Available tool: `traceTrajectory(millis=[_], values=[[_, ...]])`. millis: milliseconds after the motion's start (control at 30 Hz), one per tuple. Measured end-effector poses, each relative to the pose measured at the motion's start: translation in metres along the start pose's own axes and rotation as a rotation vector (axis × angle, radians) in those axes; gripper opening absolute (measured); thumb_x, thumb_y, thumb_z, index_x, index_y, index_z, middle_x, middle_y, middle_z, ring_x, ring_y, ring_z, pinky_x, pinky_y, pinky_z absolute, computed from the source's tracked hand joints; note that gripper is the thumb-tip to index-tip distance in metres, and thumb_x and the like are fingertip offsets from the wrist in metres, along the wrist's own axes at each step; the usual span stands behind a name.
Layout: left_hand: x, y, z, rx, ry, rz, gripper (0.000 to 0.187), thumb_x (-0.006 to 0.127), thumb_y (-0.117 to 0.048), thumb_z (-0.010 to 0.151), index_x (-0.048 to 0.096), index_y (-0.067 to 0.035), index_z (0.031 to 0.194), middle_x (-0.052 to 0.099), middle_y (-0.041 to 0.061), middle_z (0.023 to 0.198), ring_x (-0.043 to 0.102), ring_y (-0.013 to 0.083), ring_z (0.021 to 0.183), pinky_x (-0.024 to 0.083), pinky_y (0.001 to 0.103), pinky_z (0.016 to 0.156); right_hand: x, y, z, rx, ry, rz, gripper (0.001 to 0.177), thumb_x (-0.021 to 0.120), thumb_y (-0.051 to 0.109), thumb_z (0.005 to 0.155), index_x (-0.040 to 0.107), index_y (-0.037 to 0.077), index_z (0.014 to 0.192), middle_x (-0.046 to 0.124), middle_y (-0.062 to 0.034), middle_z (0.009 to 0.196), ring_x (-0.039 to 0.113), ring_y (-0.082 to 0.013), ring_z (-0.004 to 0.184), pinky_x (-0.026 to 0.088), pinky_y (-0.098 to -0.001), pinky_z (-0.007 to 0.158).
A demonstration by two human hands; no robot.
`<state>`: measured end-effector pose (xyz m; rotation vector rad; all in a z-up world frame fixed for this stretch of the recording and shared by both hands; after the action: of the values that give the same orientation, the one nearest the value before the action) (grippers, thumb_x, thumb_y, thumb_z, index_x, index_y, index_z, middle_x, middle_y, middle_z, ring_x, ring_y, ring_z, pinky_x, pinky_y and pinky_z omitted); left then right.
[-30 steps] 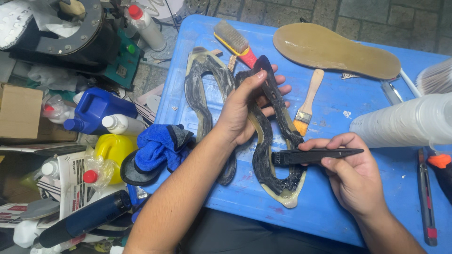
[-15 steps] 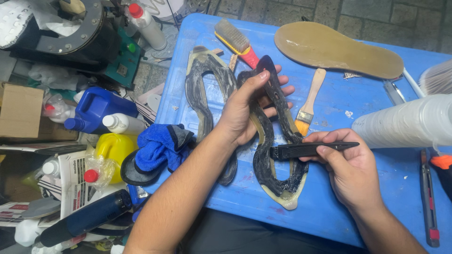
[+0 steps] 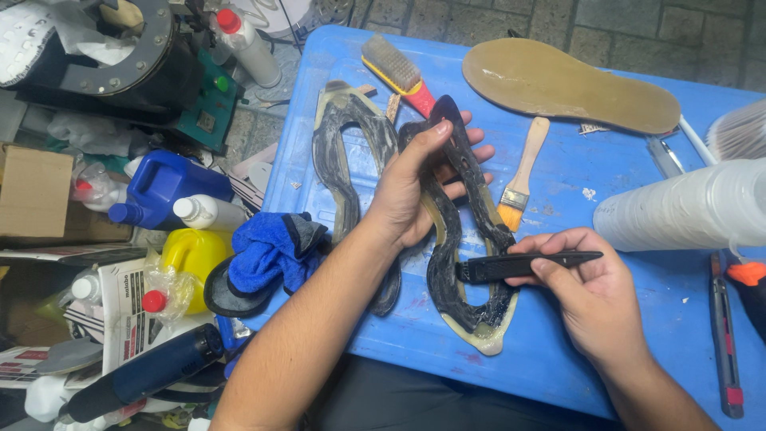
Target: The person applies a clear liquid adhesive to two black shoe sole components using a squeeze bottle and a small brush. They spread the liquid evenly across the surfaces of the soles, which are placed on a blue workbench. The person handles the components one at a time, ensuring full coverage before setting them down.
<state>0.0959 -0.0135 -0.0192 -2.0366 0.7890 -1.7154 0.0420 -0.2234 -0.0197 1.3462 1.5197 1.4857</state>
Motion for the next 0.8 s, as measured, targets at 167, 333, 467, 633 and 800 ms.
traceTrajectory(millis=[167, 333, 467, 633, 800], values=[[0.000, -0.002, -0.001, 0.008, -0.004, -0.002, 0.068, 0.066, -0.039, 0.094, 0.048, 0.003, 0.145, 0.062, 0.019, 0.127, 0.064, 0.0313, 0.121, 0.056, 0.054, 0.101, -0.004, -0.005, -0.004, 0.034, 0.038, -0.049, 0.016, 0.057, -0.009, 0.094, 0.052, -0.003, 0.108, 0.069, -0.0265, 0.113, 0.072, -0.0282, 0.093, 0.060, -0.0396, 0.085], [0.000, -0.003, 0.000, 0.014, -0.011, 0.005, 0.068, 0.067, -0.038, 0.094, 0.049, 0.003, 0.144, 0.062, 0.019, 0.126, 0.064, 0.0312, 0.120, 0.057, 0.054, 0.100, -0.003, -0.004, -0.002, 0.009, 0.026, -0.050, 0.015, 0.057, -0.008, 0.094, 0.053, -0.003, 0.108, 0.070, -0.0247, 0.113, 0.073, -0.0269, 0.094, 0.061, -0.0380, 0.084], [-0.005, 0.001, 0.001, -0.003, -0.036, -0.018, 0.066, 0.067, -0.037, 0.093, 0.050, 0.002, 0.143, 0.063, 0.018, 0.126, 0.064, 0.0310, 0.119, 0.057, 0.054, 0.100, -0.011, -0.019, -0.001, 0.102, 0.023, -0.095, 0.014, 0.058, -0.008, 0.092, 0.053, -0.004, 0.105, 0.072, -0.0250, 0.110, 0.074, -0.0281, 0.086, 0.061, -0.0371, 0.079], [0.000, -0.002, -0.001, -0.013, -0.047, -0.041, 0.064, 0.068, -0.036, 0.092, 0.052, 0.001, 0.142, 0.064, 0.017, 0.125, 0.065, 0.0307, 0.118, 0.057, 0.054, 0.099, -0.014, -0.026, 0.005, 0.098, 0.016, -0.014, 0.016, 0.058, -0.009, 0.089, 0.055, -0.004, 0.104, 0.071, -0.0239, 0.108, 0.073, -0.0257, 0.089, 0.062, -0.0380, 0.079], [-0.003, -0.003, 0.000, -0.005, -0.065, -0.039, 0.063, 0.067, -0.036, 0.092, 0.052, 0.001, 0.141, 0.064, 0.017, 0.123, 0.065, 0.0302, 0.117, 0.057, 0.054, 0.099, -0.019, -0.033, 0.006, 0.123, 0.066, -0.048, 0.016, 0.061, -0.009, 0.088, 0.054, -0.004, 0.103, 0.073, -0.0259, 0.108, 0.072, -0.0265, 0.083, 0.060, -0.0372, 0.076]])
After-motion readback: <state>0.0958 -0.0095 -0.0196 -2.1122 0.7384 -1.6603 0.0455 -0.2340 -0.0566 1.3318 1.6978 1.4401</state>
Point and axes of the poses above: each hand's wrist, its own z-axis towards the middle knuckle, its own x-axis out of the palm, y = z × x, the point moved 10 cm from there along z, towards the middle knuckle
